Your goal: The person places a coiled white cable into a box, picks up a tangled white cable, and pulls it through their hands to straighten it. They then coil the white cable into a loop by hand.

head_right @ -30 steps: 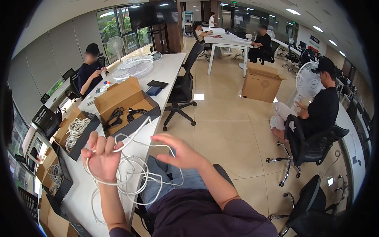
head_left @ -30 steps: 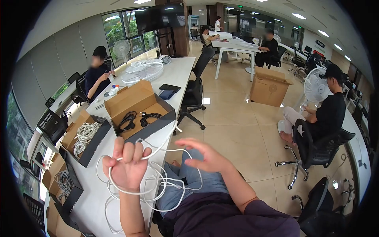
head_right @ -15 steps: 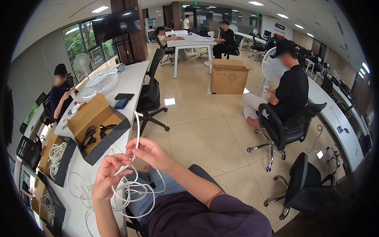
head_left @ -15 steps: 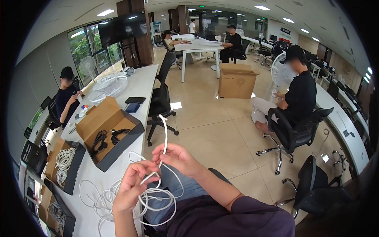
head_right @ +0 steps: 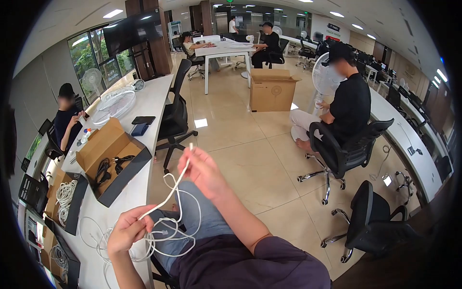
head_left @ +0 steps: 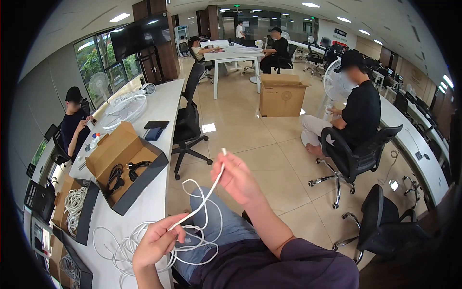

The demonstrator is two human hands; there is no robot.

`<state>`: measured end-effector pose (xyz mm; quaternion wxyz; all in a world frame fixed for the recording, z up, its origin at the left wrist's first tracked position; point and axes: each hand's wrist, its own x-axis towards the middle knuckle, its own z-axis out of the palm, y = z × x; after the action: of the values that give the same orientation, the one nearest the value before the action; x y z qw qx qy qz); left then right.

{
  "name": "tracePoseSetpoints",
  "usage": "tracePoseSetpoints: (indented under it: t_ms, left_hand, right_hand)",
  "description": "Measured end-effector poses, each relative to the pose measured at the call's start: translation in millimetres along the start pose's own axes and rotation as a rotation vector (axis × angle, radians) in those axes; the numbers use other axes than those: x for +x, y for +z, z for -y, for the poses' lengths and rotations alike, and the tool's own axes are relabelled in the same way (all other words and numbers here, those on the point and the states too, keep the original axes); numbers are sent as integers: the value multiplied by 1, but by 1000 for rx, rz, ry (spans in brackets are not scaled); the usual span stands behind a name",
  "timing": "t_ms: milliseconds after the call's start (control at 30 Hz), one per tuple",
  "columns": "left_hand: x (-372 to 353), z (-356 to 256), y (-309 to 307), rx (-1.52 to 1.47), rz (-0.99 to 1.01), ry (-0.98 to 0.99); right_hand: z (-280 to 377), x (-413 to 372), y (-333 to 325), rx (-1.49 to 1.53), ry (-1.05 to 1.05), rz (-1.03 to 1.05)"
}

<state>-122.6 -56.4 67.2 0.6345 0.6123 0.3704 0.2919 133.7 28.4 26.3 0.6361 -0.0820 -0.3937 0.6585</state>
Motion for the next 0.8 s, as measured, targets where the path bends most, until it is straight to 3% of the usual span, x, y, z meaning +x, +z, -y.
tracePoseSetpoints:
  t_ms: [67, 300, 800]
  left_hand:
    - [-5, -5, 4, 67, -33, 23]
    - [-7, -6, 13, 366, -59, 119]
    - [-2, -7, 6, 621, -48, 108]
  right_hand:
    - [5, 6, -20, 145, -1, -13]
    - [-1, 7, -26, 231, 168, -206]
    - [-4, 0, -33, 27, 49, -176]
